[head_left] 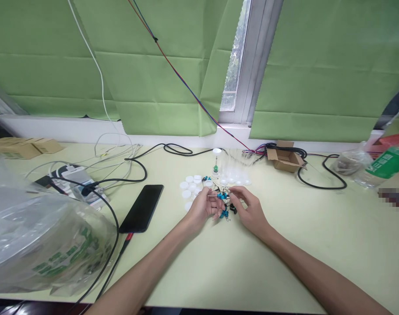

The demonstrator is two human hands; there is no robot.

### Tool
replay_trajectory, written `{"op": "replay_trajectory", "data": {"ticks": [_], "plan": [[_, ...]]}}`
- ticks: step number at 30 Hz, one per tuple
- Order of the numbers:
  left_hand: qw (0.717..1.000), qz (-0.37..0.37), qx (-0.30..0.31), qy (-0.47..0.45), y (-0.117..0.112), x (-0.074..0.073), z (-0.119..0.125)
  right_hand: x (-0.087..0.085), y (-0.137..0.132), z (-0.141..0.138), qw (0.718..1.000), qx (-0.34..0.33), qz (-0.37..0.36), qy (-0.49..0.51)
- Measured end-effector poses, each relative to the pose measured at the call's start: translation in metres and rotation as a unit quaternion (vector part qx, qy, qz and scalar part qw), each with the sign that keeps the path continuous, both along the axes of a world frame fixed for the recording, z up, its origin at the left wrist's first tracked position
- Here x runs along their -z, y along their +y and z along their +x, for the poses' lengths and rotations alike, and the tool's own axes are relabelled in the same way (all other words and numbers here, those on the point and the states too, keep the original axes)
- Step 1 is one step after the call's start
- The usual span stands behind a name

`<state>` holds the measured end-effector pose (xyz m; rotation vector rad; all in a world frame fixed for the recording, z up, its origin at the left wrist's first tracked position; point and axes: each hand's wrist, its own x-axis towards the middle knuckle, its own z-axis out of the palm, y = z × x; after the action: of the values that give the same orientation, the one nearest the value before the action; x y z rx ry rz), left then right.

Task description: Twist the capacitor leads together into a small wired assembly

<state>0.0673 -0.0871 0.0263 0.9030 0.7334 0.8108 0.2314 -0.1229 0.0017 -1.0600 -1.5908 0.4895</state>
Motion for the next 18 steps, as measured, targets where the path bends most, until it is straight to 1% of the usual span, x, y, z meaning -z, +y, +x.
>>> {"op": "replay_trajectory", "data": {"ticks": [4, 7, 18], "plan": [[1.0, -0.004, -0.005, -0.005, 0.0003, 0.0001, -0.0004, -0.0009, -0.001, 0.0006, 0.999, -0.014, 0.035, -0.016], [1.0, -0.005, -0.006, -0.005, -0.0001, -0.001, 0.0, 0.0, -0.0004, 0.0008, 0.999, -0.017, 0.045, -0.015], [1.0, -0.005, 0.005, 0.001, -0.0013, -0.0026, 0.0012, 0.0031, 0.0008, 0.0011, 1.0, -0.017, 0.014, 0.007]]}}
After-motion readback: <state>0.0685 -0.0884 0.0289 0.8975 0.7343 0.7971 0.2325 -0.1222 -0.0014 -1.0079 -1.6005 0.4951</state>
